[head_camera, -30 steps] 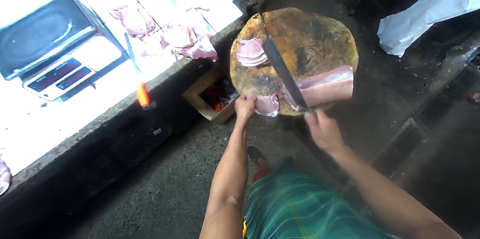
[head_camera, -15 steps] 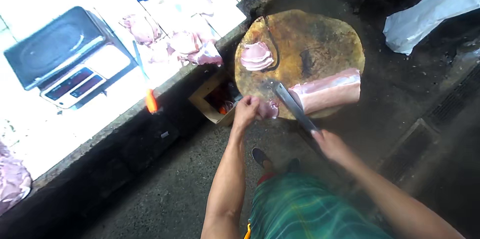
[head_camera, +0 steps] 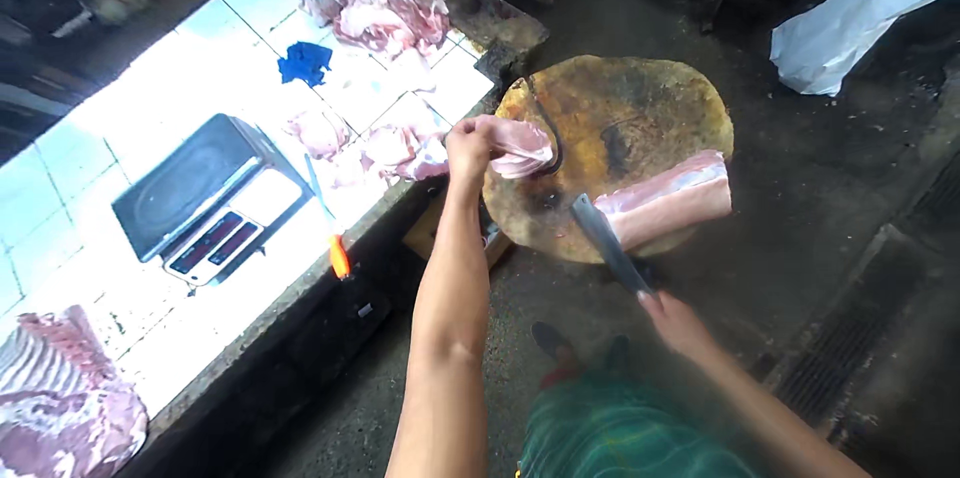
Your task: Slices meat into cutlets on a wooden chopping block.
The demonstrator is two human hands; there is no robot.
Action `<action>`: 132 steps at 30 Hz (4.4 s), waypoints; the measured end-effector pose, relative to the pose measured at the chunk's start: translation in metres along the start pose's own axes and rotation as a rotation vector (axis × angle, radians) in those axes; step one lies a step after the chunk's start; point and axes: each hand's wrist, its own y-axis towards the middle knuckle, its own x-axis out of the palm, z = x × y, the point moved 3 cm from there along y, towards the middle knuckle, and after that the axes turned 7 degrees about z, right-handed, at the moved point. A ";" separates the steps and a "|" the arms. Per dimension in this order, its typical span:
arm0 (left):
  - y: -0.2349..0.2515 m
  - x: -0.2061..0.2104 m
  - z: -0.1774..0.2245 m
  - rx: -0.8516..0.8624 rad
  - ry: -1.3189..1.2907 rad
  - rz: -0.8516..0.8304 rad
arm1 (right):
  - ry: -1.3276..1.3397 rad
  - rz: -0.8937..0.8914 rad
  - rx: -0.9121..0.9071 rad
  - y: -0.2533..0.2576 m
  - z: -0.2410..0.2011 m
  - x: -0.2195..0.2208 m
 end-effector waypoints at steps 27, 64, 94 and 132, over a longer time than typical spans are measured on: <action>-0.184 0.042 -0.199 -0.472 0.035 0.057 | 0.196 0.427 -0.420 -0.016 0.032 -0.020; -0.241 0.108 -0.125 -0.012 -0.076 -0.198 | 0.127 0.527 -0.564 0.022 0.024 -0.007; -0.231 0.122 -0.132 0.175 0.041 -0.266 | 0.055 0.567 -0.548 0.040 0.029 0.010; -0.239 0.113 -0.128 0.102 0.033 -0.221 | 0.066 0.424 -0.426 0.023 -0.005 -0.024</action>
